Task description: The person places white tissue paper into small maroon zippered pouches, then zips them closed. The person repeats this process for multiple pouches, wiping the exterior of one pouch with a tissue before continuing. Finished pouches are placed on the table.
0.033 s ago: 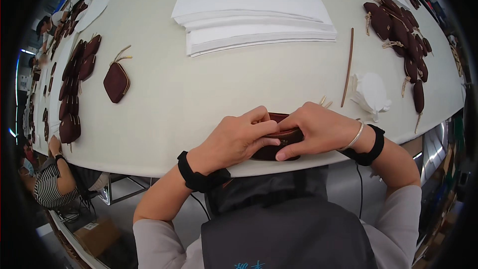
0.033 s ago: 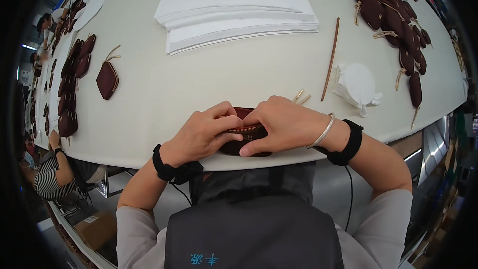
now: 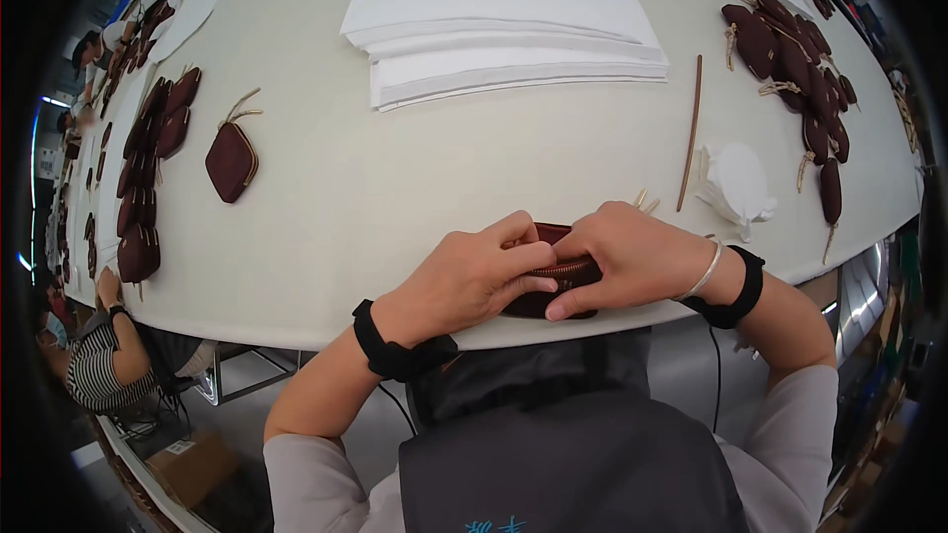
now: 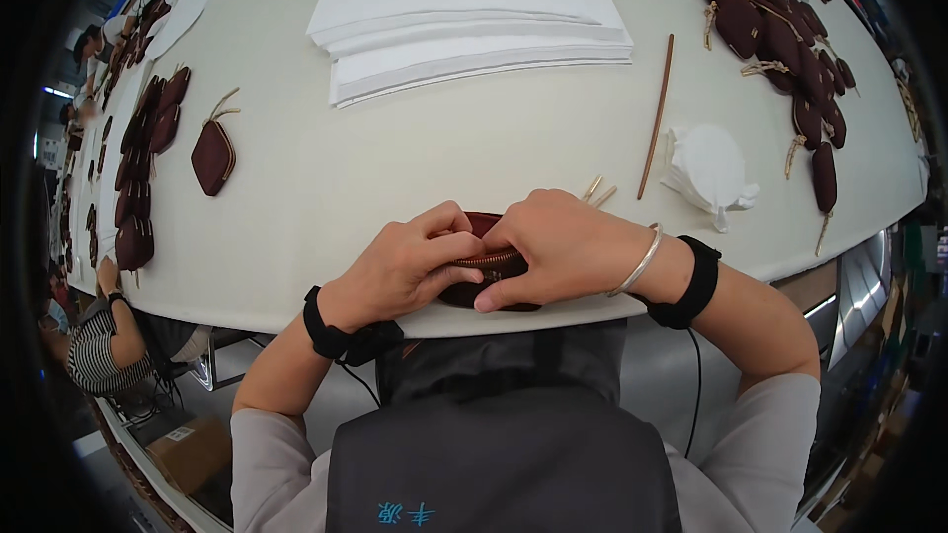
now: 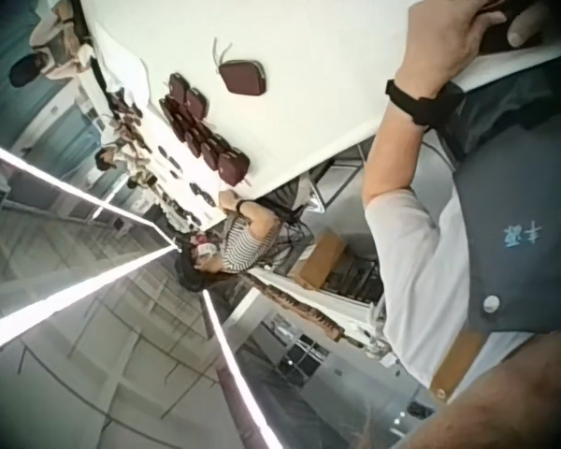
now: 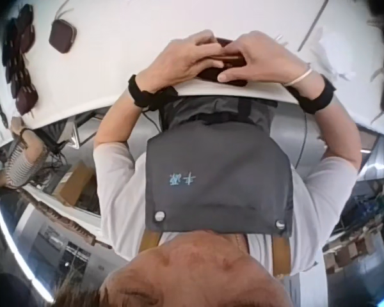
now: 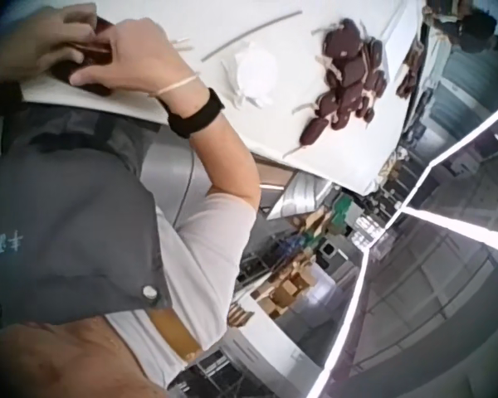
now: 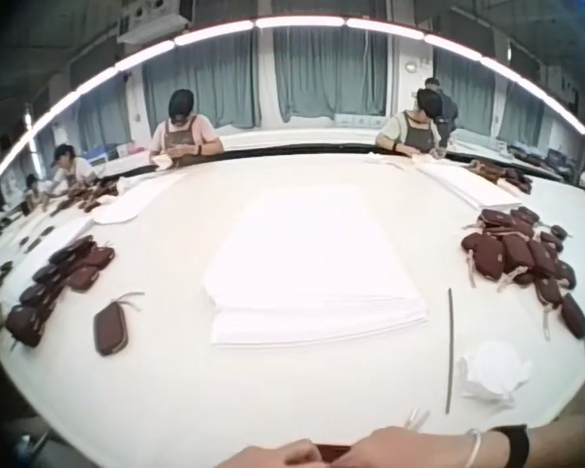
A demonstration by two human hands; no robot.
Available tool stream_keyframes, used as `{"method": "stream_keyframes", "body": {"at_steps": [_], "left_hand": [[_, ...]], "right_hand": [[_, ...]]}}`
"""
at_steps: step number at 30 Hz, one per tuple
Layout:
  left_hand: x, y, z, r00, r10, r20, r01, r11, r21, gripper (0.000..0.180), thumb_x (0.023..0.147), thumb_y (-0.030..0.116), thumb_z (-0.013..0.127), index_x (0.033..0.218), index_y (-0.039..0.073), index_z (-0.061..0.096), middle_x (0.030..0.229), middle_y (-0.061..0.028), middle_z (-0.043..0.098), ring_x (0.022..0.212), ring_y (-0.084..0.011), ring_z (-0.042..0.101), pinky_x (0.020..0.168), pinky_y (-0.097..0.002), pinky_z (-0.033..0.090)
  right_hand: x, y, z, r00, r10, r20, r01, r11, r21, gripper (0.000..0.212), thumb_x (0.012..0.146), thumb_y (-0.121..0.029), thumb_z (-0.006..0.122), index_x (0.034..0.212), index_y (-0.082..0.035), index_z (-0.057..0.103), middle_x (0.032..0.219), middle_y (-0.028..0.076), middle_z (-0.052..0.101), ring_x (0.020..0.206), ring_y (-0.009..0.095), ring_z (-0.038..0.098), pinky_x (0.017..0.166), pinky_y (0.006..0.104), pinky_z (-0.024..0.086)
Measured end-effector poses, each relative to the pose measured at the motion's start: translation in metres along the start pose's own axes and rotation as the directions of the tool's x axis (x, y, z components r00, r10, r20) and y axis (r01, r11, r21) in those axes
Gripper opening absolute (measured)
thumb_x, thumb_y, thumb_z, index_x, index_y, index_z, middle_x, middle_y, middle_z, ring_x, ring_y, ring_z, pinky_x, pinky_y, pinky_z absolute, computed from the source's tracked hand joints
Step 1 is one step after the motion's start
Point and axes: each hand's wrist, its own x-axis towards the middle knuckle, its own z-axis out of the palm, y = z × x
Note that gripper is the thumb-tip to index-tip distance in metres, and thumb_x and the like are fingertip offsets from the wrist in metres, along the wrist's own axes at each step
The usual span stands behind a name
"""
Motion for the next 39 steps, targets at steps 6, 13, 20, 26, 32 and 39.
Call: {"method": "stream_keyframes", "body": {"at_steps": [6,13,20,26,32,39], "left_hand": [[-0.010,0.001,0.019,0.993,0.110,0.032,-0.108,0.992,-0.071,0.019,0.098,0.030,0.065,0.104,0.012,0.063,0.102,-0.0071,0.053,0.073,-0.0271,0.061,0.064,-0.0389,0.053],[-0.019,-0.002,0.020,0.995,-0.053,-0.079,0.014,0.905,-0.425,0.044,0.102,0.046,0.055,0.125,0.008,0.061,0.116,-0.0084,0.057,0.097,-0.0257,0.062,0.089,-0.0379,0.052],[-0.041,0.016,0.034,0.957,-0.185,-0.225,-0.053,0.648,-0.760,0.091,0.100,0.073,0.022,0.149,-0.002,0.037,0.144,-0.0198,0.052,0.140,-0.0324,0.046,0.118,-0.0482,0.033],[-0.039,0.034,0.052,0.949,-0.253,-0.188,-0.104,0.311,-0.945,0.090,0.102,0.070,0.016,0.152,-0.004,0.030,0.129,-0.0241,0.065,0.145,-0.0403,0.039,0.117,-0.0541,0.033],[-0.027,0.031,0.045,0.990,-0.015,-0.142,-0.119,0.463,-0.878,0.076,0.108,0.057,0.022,0.134,-0.008,0.053,0.116,-0.0252,0.070,0.141,-0.0471,0.042,0.117,-0.0564,0.032],[-0.016,0.026,0.034,0.998,0.011,-0.063,-0.064,0.269,-0.961,0.076,0.108,0.056,0.017,0.123,-0.004,0.062,0.119,-0.0268,0.067,0.141,-0.0454,0.043,0.118,-0.0550,0.032]], "right_hand": [[0.004,0.010,0.037,0.954,0.012,0.299,-0.186,0.806,0.562,0.037,0.088,-0.034,0.080,0.078,-0.006,0.057,0.074,-0.005,0.052,0.071,0.009,0.050,0.066,0.0302,0.042],[-0.017,0.007,0.088,0.925,-0.025,0.379,-0.373,0.129,0.919,0.038,0.103,-0.023,0.062,0.134,-0.002,0.053,0.125,0.004,0.062,0.117,0.012,0.057,0.103,0.0296,0.047],[-0.030,-0.004,0.090,0.978,0.058,0.202,-0.209,0.184,0.960,0.050,0.104,-0.030,0.060,0.145,-0.003,0.048,0.131,0.004,0.060,0.121,0.013,0.056,0.104,0.0312,0.046],[-0.031,-0.012,0.091,0.981,-0.035,0.188,-0.180,0.165,0.970,0.050,0.105,-0.031,0.060,0.145,-0.004,0.048,0.133,0.003,0.058,0.125,0.012,0.052,0.106,0.0308,0.043],[-0.036,-0.002,0.091,0.978,-0.092,0.186,-0.184,0.030,0.983,0.045,0.106,-0.028,0.057,0.145,-0.005,0.048,0.138,0.004,0.054,0.127,0.012,0.051,0.109,0.0325,0.043],[-0.034,-0.004,0.091,0.987,-0.080,0.141,-0.149,-0.091,0.985,0.050,0.107,-0.033,0.052,0.148,-0.006,0.042,0.144,0.007,0.051,0.132,0.018,0.052,0.110,0.0397,0.046]]}}
